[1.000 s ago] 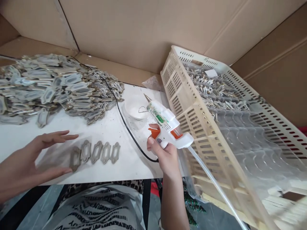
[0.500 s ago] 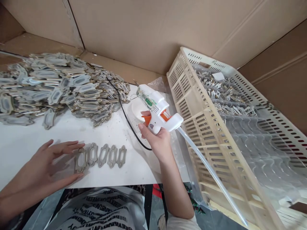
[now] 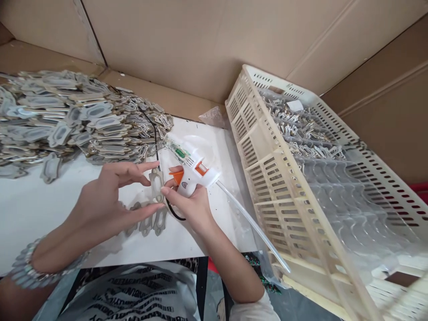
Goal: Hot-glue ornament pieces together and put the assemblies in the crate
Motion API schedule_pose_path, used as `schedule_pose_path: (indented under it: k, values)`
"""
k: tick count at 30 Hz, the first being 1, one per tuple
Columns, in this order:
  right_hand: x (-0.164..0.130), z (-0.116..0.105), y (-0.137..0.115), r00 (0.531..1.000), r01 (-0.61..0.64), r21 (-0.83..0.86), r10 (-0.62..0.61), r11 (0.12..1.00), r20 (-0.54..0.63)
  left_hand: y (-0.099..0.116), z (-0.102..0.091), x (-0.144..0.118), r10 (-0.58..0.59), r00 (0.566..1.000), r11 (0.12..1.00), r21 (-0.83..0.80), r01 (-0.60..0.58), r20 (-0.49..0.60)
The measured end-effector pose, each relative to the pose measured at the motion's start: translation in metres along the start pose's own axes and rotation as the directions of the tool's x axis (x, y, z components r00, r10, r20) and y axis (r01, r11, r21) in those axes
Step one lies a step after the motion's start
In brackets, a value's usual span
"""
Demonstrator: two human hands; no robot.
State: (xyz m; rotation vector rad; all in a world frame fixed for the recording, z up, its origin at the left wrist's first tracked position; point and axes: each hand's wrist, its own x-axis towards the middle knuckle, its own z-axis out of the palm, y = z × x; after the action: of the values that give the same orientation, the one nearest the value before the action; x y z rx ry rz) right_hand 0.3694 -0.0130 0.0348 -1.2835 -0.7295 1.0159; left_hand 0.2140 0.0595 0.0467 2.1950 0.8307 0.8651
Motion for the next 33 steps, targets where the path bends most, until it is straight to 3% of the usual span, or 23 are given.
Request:
schedule_pose_path:
  k: [2,4,7,9,12,16,19,24,30,33]
  values:
    - [0.001,-0.002,0.002,1.000,-0.003,-0.002,0.003,1.000,-0.030,0.000,0.003,0.002,-0.012,1.000,0.996,-0.086,0.010,-0.023]
    - [0.001,-0.004,0.003,0.999,0.006,0.003,-0.006,1.000,-0.050,0.000,0.003,0.007,-0.099,0.995,0.969,-0.229,0.090,-0.029]
    - [0.001,-0.004,0.002,0.997,0.035,-0.018,-0.036,0.999,-0.069,-0.001,0.000,0.019,-0.280,0.951,0.844,-0.438,0.308,0.129]
    - [0.000,-0.004,0.000,0.996,0.052,-0.056,-0.056,0.997,-0.073,0.001,-0.002,0.027,-0.324,0.906,0.767,-0.484,0.420,0.273]
    - [-0.001,-0.002,-0.003,0.996,0.067,-0.106,-0.074,0.992,-0.058,0.004,-0.003,0.036,-0.317,0.889,0.773,-0.453,0.444,0.330]
    - [-0.001,-0.006,-0.002,0.989,0.105,-0.115,-0.116,0.988,-0.091,-0.001,-0.010,0.045,-0.332,0.897,0.793,-0.429,0.432,0.291]
    - [-0.002,-0.012,-0.002,0.985,0.129,-0.115,-0.141,0.985,-0.098,-0.014,-0.023,0.053,-0.351,0.916,0.807,-0.434,0.400,0.193]
    - [-0.003,-0.014,-0.008,0.987,0.160,-0.303,-0.158,0.939,0.034,-0.032,-0.042,0.057,-0.400,0.915,0.813,-0.483,0.324,-0.060]
    - [-0.002,-0.015,-0.005,0.926,0.362,-0.490,-0.246,0.793,0.285,-0.029,-0.047,0.050,-0.383,0.917,0.828,-0.483,0.285,-0.117]
    - [-0.002,-0.019,0.002,0.914,0.388,-0.522,-0.244,0.759,0.325,-0.027,-0.048,0.048,-0.354,0.921,0.856,-0.453,0.249,-0.162]
